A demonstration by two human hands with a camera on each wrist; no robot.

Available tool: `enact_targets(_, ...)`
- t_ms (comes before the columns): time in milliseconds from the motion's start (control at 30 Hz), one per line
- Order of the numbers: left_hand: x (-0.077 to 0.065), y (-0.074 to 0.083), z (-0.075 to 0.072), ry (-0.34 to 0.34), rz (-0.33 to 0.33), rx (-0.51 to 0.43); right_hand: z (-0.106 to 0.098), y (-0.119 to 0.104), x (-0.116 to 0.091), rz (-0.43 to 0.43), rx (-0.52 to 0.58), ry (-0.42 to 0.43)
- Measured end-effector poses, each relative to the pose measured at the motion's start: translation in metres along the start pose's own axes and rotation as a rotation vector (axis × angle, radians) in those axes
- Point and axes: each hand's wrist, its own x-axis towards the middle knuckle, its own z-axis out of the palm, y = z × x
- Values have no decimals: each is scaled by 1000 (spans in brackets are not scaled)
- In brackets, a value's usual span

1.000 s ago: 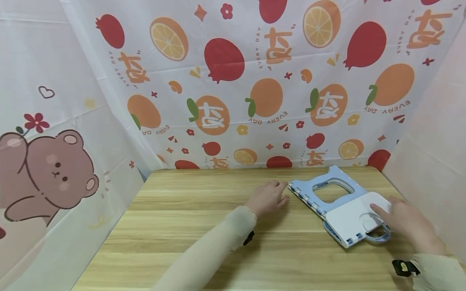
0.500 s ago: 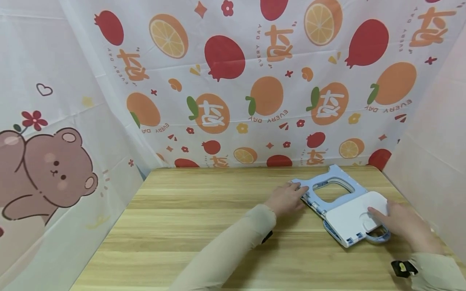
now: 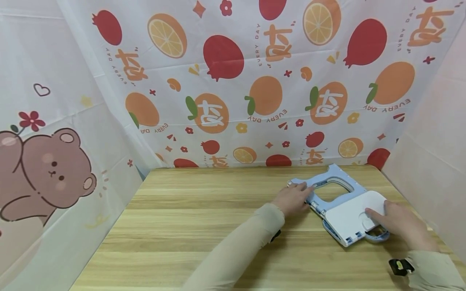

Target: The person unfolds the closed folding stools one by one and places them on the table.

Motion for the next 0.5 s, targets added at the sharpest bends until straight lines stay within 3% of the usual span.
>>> enact_targets(233,4,3,1,-16,3,17,2,0,3,-24,-16,45)
enact_targets(500,5,4,7,6,12,52,4,2,3,-6,-21,29)
